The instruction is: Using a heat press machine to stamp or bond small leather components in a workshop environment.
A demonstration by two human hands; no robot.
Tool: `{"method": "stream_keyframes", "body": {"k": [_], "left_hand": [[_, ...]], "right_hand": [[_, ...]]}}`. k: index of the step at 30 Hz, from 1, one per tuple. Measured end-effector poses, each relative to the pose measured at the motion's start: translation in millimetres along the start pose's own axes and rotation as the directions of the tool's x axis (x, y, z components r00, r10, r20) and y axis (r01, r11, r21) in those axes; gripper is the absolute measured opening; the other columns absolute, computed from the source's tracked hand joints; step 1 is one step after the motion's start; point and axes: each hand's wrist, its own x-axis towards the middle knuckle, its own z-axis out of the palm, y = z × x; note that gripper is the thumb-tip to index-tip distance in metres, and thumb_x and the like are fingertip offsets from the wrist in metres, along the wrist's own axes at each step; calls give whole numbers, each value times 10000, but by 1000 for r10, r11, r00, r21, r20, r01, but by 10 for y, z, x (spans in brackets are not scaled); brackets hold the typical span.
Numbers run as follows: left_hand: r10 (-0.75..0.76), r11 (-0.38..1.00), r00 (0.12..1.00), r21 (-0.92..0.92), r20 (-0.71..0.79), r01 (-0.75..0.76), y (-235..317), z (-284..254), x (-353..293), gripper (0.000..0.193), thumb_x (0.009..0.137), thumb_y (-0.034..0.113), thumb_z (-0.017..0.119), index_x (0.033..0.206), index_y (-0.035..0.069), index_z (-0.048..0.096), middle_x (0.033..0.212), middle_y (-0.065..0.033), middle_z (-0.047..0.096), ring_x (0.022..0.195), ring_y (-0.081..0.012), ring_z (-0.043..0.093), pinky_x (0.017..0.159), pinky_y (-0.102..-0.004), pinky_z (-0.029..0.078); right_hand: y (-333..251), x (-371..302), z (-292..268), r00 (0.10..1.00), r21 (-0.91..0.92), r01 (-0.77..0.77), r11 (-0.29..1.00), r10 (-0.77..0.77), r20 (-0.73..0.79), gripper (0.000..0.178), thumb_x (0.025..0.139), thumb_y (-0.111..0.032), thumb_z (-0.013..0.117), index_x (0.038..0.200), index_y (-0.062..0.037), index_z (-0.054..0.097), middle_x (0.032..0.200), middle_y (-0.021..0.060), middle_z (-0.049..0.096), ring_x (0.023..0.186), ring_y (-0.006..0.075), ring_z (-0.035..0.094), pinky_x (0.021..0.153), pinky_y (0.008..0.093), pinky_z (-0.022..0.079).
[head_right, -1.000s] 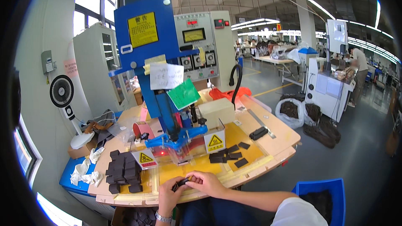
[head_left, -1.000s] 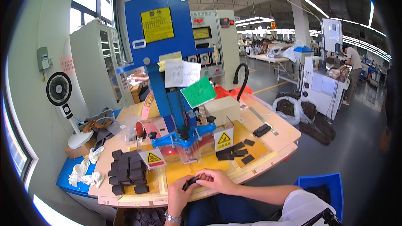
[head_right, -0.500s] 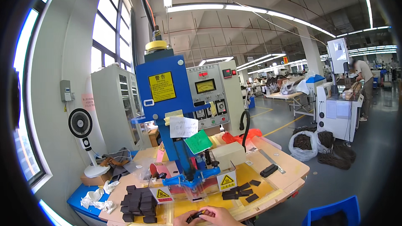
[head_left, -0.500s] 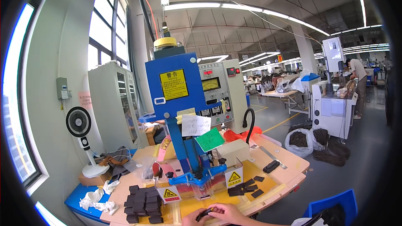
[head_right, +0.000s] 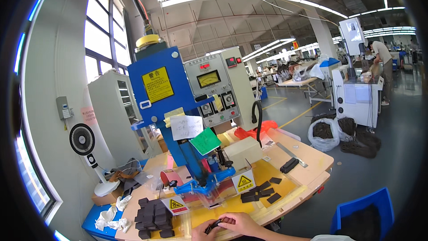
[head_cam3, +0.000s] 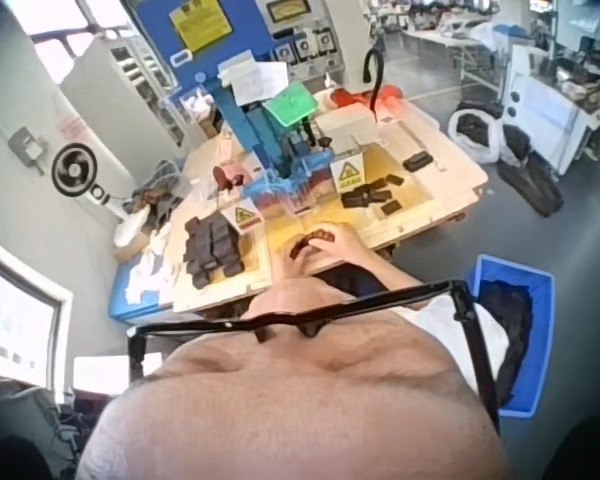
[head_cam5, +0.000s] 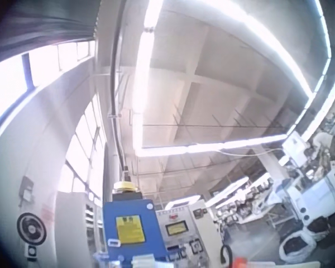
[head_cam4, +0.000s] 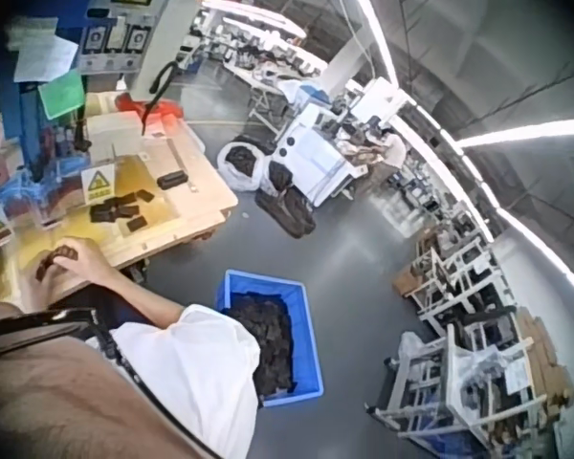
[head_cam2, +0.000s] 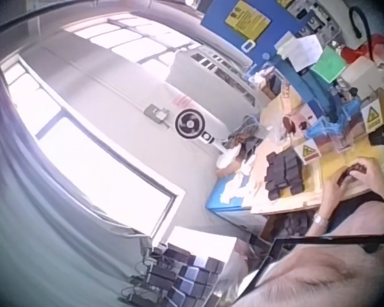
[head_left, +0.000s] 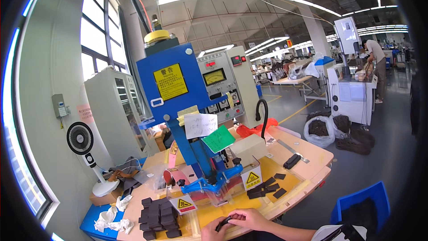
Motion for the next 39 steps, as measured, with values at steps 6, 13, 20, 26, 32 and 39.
{"method": "stream_keyframes", "body": {"k": [6, 13, 20, 26, 32, 39], "left_hand": [[1, 996, 1000, 93, 22, -3, 171, -84, 113, 307, 948, 127, 861, 1220, 9, 784, 1090, -181, 812, 972, -329, 758, 917, -407, 588], [94, 988, 996, 125, 4, -93, 233, -106, 86, 269, 962, 57, 825, 1209, -33, 772, 1046, -207, 789, 889, -318, 726, 857, -385, 589], [77, 985, 997, 152, 31, -80, 214, -82, 99, 275, 964, 58, 819, 1215, -44, 768, 1069, -225, 790, 931, -322, 746, 880, -406, 596], [84, 984, 995, 154, 51, -91, 242, -172, 123, 335, 976, 136, 846, 1250, -40, 770, 1092, -215, 794, 916, -318, 745, 841, -398, 602], [15, 996, 999, 88, 46, -19, 288, -108, 152, 317, 980, 109, 840, 1248, -45, 767, 1070, -192, 792, 890, -281, 723, 814, -375, 593], [-31, 995, 999, 92, 8, 30, 295, -89, 129, 281, 974, 82, 838, 1218, -42, 774, 1032, -163, 786, 854, -248, 688, 792, -354, 578]], "right_hand": [[70, 13, -61, 1000, -128, 26, 991, -27, -5, 346, 1019, -271, 826, 1283, -59, 755, 973, 19, 777, 835, 94, 700, 790, 265, 577], [-99, 40, -78, 997, -29, 5, 1000, -3, 81, 351, 1041, -258, 794, 1313, -45, 731, 974, 52, 771, 841, 136, 713, 796, 293, 583], [-26, -13, -65, 1000, -40, -19, 999, 19, 17, 353, 1046, -254, 786, 1311, -31, 722, 954, 52, 755, 836, 139, 700, 787, 301, 577], [-90, 36, -31, 1000, 7, 10, 1000, -11, 12, 306, 1045, -226, 774, 1256, -11, 717, 905, 63, 739, 785, 163, 688, 738, 320, 563], [-79, 44, -61, 1000, 26, -11, 1000, 11, 1, 286, 1030, -193, 783, 1237, -9, 717, 899, 64, 735, 774, 160, 678, 733, 314, 561], [-86, 36, -30, 999, 89, 23, 996, -21, -24, 257, 993, -138, 796, 1191, 5, 715, 845, 64, 719, 758, 151, 671, 718, 312, 547]]}}
